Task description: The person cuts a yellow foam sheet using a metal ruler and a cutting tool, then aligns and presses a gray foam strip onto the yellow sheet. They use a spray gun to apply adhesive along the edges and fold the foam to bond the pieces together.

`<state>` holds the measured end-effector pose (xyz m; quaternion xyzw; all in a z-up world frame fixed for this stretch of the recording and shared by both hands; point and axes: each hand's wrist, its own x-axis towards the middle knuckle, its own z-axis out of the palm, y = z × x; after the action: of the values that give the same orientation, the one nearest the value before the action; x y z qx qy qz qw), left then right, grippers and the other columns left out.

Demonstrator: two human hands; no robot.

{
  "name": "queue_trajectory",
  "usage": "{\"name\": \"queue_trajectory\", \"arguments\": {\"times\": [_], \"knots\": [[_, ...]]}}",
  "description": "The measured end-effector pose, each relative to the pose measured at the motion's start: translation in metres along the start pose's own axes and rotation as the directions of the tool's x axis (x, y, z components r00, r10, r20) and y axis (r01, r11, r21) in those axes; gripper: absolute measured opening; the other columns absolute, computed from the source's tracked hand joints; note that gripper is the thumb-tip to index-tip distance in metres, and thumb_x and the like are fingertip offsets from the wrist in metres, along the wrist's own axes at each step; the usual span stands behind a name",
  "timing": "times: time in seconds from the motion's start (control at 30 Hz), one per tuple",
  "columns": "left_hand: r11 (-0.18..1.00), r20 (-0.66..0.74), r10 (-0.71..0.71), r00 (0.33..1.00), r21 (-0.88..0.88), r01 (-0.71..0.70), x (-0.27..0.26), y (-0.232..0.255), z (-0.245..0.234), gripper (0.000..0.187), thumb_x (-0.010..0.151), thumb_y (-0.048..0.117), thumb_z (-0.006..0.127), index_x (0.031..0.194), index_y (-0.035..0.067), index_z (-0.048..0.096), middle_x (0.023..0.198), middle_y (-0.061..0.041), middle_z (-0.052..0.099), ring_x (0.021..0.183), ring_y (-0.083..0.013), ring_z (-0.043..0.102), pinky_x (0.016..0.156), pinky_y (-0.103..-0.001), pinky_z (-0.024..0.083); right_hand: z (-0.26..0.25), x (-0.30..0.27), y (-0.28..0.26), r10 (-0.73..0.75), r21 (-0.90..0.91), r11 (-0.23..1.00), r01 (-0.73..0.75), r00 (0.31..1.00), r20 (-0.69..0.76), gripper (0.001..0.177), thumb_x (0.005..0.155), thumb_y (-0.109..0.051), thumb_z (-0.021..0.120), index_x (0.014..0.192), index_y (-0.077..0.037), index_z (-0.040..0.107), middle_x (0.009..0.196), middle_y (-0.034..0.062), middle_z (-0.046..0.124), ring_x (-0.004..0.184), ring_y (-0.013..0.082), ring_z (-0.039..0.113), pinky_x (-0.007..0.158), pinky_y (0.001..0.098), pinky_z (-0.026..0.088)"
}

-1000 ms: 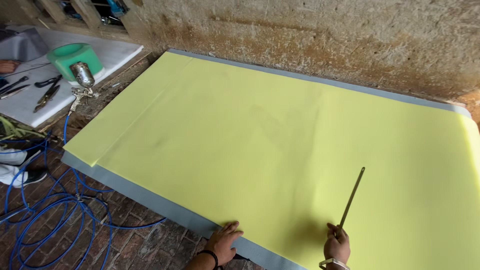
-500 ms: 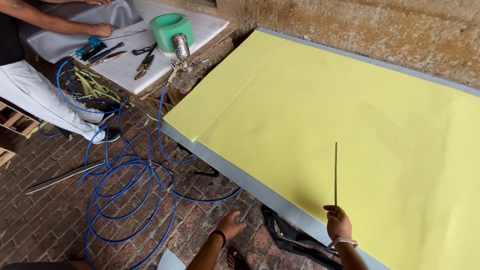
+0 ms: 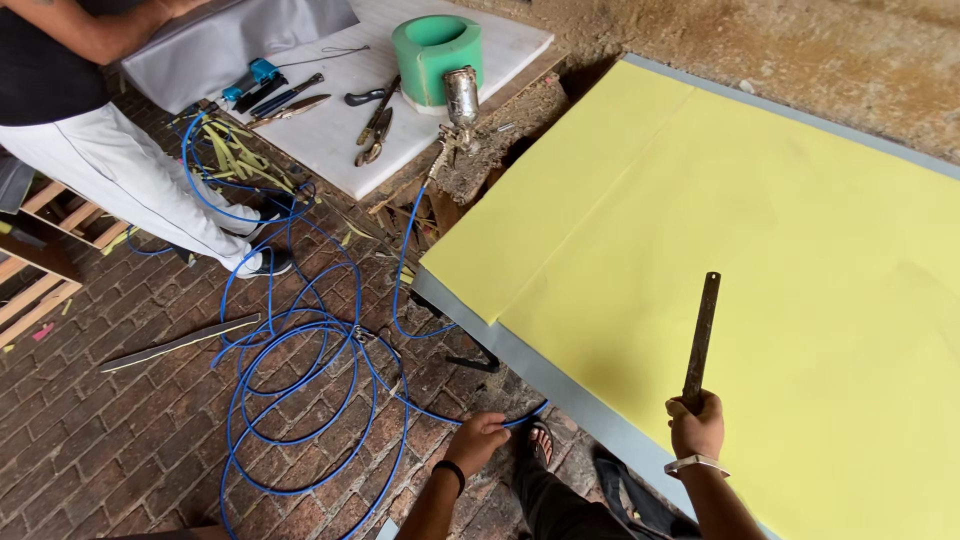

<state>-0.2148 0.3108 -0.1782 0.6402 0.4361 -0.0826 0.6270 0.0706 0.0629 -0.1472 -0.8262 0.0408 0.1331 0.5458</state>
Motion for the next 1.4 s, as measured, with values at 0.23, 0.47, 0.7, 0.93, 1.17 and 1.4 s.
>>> {"name": "queue_trajectory", "arguments": {"times": [0.23, 0.47, 0.7, 0.93, 1.17, 1.4], "knots": [[0.997, -0.048, -0.075, 0.996, -0.022, 0.074, 0.046, 0.011, -0.109, 0.052, 0.092, 0.029, 0.068, 0.139, 0.009, 0.058, 0.135, -0.009, 0.068, 0.123, -0.0219, 0.069, 0.101, -0.036, 0.057, 0.17, 0.051, -0.041, 0.021, 0.208, 0.977, -0.053, 0.988, 0.153, 0.025, 0.086, 0.002, 0.068, 0.109, 0.002, 0.059, 0.093, 0.0117, 0.069, 0.078, 0.0202, 0.068, 0.067, 0.0354, 0.055], [0.998, -0.201, 0.042, 0.979, -0.034, -0.05, 0.084, 0.099, -0.181, 0.046, 0.094, 0.032, 0.067, 0.133, 0.007, 0.066, 0.129, -0.011, 0.072, 0.116, -0.0225, 0.07, 0.097, -0.035, 0.056, 0.293, 0.057, -0.109, -0.107, 0.382, 0.921, -0.069, 0.901, 0.421, 0.024, 0.08, 0.004, 0.067, 0.103, -0.001, 0.062, 0.095, 0.0072, 0.071, 0.08, 0.0146, 0.063, 0.073, 0.0293, 0.051], [0.906, 0.089, 0.377, 0.922, -0.241, -0.347, 0.133, 0.205, -0.187, 0.038, 0.09, 0.013, 0.073, 0.124, -0.001, 0.061, 0.114, -0.009, 0.072, 0.108, -0.0175, 0.07, 0.095, -0.034, 0.059, 0.384, 0.014, -0.195, -0.131, 0.462, 0.856, -0.231, 0.769, 0.626, 0.016, 0.088, 0.0, 0.065, 0.101, -0.005, 0.057, 0.091, 0.0044, 0.064, 0.078, 0.0149, 0.059, 0.067, 0.0308, 0.048], [0.894, 0.049, 0.305, 0.951, -0.359, -0.268, 0.203, 0.245, -0.275, 0.021, 0.089, 0.002, 0.063, 0.109, 0.001, 0.067, 0.096, -0.007, 0.072, 0.083, -0.0152, 0.073, 0.066, -0.033, 0.064, 0.473, 0.021, -0.252, -0.16, 0.312, 0.946, -0.087, 0.713, 0.683, 0.023, 0.102, -0.025, 0.063, 0.108, -0.005, 0.053, 0.092, 0.0057, 0.057, 0.082, 0.0144, 0.055, 0.07, 0.0321, 0.052], [0.927, -0.051, 0.207, 0.977, -0.309, -0.212, 0.343, 0.265, -0.405, 0.008, 0.093, -0.005, 0.059, 0.095, 0.002, 0.063, 0.085, -0.007, 0.07, 0.068, -0.0149, 0.068, 0.054, -0.029, 0.056, 0.561, 0.056, -0.289, -0.004, 0.073, 0.997, -0.032, 0.895, 0.446, 0.045, 0.089, -0.026, 0.073, 0.123, -0.001, 0.058, 0.118, 0.0121, 0.074, 0.108, 0.0204, 0.07, 0.097, 0.0348, 0.055], [0.942, -0.141, 0.151, 0.978, -0.281, -0.186, 0.412, 0.261, -0.432, 0.009, 0.09, -0.004, 0.055, 0.091, 0.0, 0.063, 0.079, -0.007, 0.067, 0.063, -0.0165, 0.067, 0.052, -0.031, 0.057, 0.619, 0.104, -0.32, 0.116, -0.209, 0.976, -0.063, 0.962, 0.248, 0.071, 0.083, -0.032, 0.083, 0.138, -0.003, 0.049, 0.137, 0.0178, 0.061, 0.124, 0.0292, 0.062, 0.107, 0.0394, 0.051]]}}
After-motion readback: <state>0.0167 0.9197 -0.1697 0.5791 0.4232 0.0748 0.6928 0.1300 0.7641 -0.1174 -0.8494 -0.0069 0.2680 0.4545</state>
